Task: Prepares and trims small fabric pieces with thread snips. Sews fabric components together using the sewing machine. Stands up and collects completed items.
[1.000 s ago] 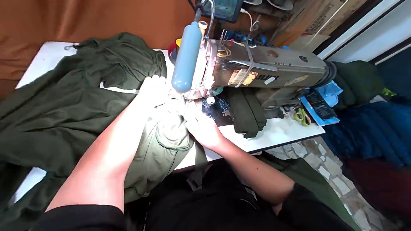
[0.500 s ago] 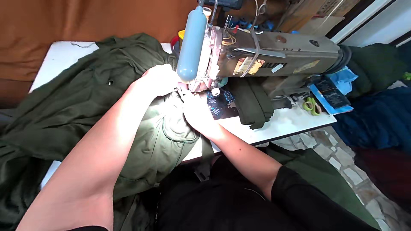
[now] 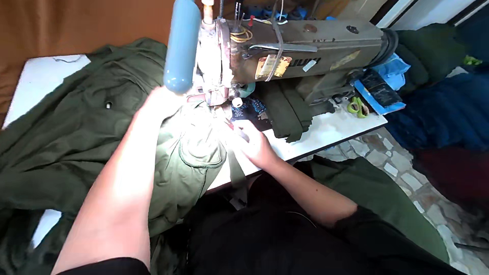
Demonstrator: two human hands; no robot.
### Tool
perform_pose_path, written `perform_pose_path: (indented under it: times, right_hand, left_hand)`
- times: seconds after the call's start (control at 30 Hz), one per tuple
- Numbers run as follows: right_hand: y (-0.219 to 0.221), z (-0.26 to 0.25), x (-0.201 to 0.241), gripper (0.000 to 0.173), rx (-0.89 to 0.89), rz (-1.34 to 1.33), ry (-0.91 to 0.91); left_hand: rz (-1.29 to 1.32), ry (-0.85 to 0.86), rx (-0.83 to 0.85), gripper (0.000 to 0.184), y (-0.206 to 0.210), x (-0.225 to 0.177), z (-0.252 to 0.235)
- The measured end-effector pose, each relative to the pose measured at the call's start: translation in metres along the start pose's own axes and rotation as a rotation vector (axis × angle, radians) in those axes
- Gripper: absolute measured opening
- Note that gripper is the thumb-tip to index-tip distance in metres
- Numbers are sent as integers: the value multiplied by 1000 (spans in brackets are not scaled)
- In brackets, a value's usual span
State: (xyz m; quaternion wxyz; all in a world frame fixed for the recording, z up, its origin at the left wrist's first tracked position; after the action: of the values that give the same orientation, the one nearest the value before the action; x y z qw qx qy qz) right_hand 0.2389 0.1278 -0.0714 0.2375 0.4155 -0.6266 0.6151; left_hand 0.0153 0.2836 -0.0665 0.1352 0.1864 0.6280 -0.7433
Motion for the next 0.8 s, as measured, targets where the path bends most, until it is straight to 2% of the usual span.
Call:
perform_pose_path:
  times: [0.03,0.07,0.1,0.17,0.23,0.3,0.37,0.4,0.47,0.53,0.57,0.63,0.73,0.8]
  right_hand:
    - [-8,6,-8,34,16,-44,36]
    - [-12,11,-14,32,35,-78,62]
    - [-13,17,-16,29,68,-91,74]
    - [-6,31,-6,24,179,-44,56]
    - [17,47,16,17,328,43,-70]
    - [46,64,34,17,480,131,-295]
    - [61,74,32,21,645,219,-363]
    - [57,74,27,21,658,258,-341]
    - [31,62,10,21,549,337,-249]
    - [2,42,0,28,408,372,-153]
    - [-8,32,3,33,340,341,-139]
    - [-9,11,16,33,275,170,-153]
    - [22,-19,31,29,315,-91,-218]
    - [46,-27,37,24,421,-105,-242]
  left_hand:
    - [1,7,53,60,16,2,-5]
    - [58,43,34,61,21,1,-9]
    - [162,104,-26,57,15,-5,-8]
    - [323,69,-110,56,-1,0,-3]
    - [277,64,-225,48,-18,-1,12]
    - [134,214,-302,42,-26,-24,44]
    - [-10,443,-330,43,-21,-57,93]
    - [-62,546,-310,42,-11,-71,119]
    - [-125,673,-187,40,23,-84,161]
    - [-211,670,-6,35,64,-73,180]
    - [-238,679,22,27,77,-68,185]
    - [-255,695,28,14,79,-69,190]
    - [-205,540,198,16,55,-87,196]
    - [-322,413,276,20,34,-91,196]
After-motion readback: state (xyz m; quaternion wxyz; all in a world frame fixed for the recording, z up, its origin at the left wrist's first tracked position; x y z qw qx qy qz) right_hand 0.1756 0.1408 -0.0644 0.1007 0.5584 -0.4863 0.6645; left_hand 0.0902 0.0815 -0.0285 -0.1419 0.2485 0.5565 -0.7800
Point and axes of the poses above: each hand's wrist, its own z-axis away from the middle knuckle, its own y-axis out of the palm, x = y × z, the point moved 10 cm from there along -z, towards the middle knuckle, and after that the axes turned 5 degrees about x, right-handed, at the moved point
